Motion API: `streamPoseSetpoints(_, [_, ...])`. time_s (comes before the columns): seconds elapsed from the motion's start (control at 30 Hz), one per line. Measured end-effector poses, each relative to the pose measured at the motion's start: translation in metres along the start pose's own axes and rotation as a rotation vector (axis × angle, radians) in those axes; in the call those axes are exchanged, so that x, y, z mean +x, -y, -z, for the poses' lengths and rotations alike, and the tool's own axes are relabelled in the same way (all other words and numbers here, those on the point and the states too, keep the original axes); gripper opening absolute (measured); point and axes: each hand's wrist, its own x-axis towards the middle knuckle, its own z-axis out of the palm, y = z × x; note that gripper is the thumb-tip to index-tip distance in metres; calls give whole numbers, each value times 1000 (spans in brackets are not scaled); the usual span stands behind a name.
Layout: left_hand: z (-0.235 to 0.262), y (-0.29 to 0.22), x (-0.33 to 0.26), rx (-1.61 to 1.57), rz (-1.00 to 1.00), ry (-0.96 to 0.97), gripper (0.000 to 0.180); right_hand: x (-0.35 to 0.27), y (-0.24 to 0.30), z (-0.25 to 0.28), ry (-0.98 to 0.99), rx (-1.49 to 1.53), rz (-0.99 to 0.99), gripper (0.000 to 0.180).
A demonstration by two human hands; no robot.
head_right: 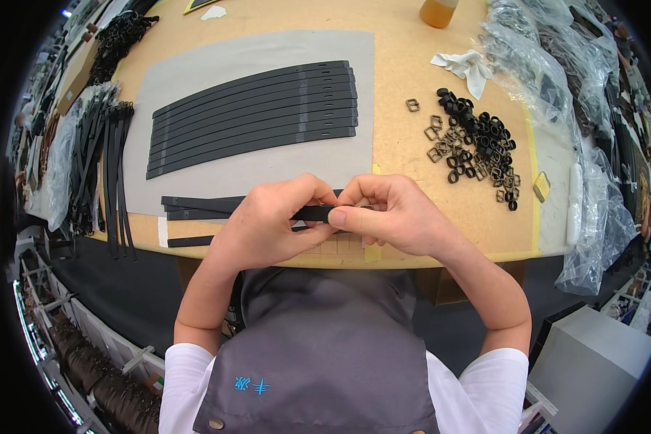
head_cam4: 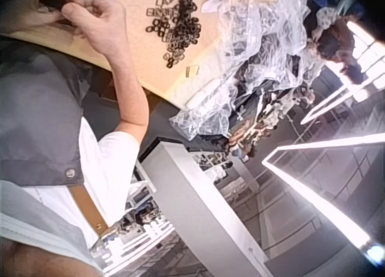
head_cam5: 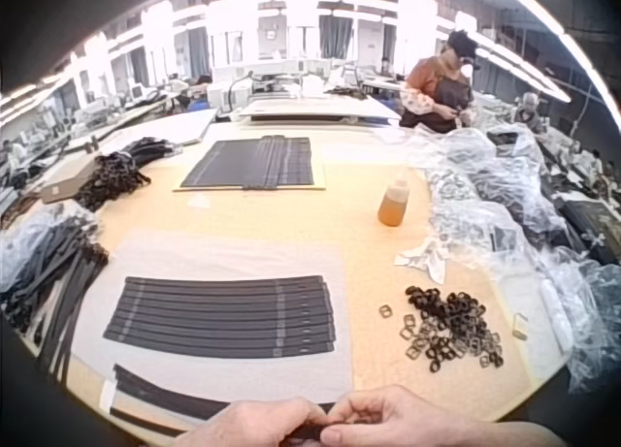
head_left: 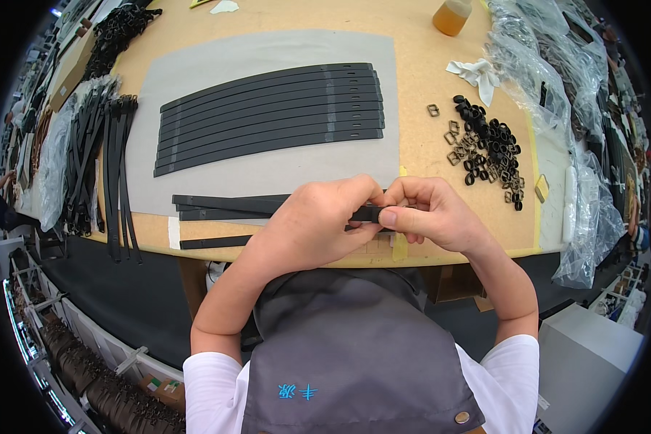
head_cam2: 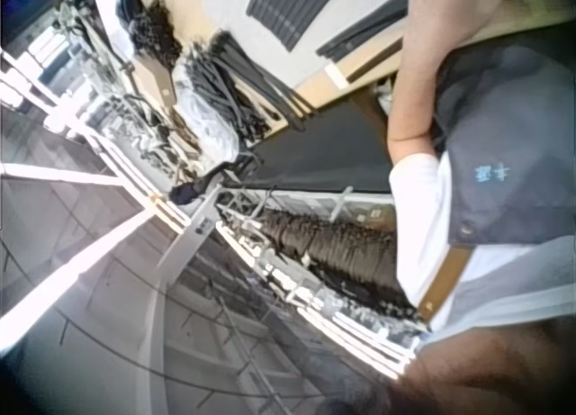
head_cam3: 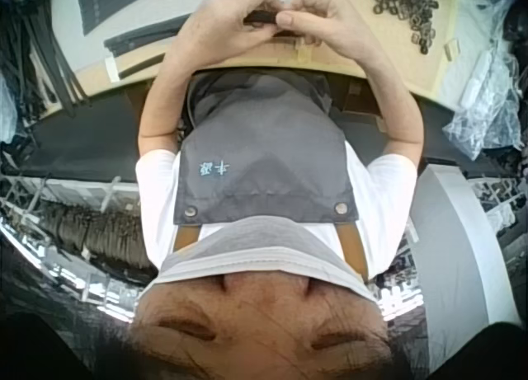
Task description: The person assembles black belts by inserting metal buckles into the ends of the straps. They pick up a belt and a buckle, thread the buckle through the belt's end, and then place the finished belt onto a stack on the table. This process is repeated continuously throughout the video.
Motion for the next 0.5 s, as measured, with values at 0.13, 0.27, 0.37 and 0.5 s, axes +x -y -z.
streamPoseSetpoints(0.13, [7,3,-1,4,18,15,22,1,-2,3,-9,-4,-4,21])
streamPoseSetpoints(0.27, [6,6,0,-3,0,4,21,2,-4,4,-11,-4,-1,23])
streamPoseSetpoints(0.37, [4,8,0,-14,-17,-17,21,1,-3,5,1,-10,-8,24])
streamPoseSetpoints(0.5, [2,9,0,-18,-16,-24,20,0,0,6,10,-17,-27,27])
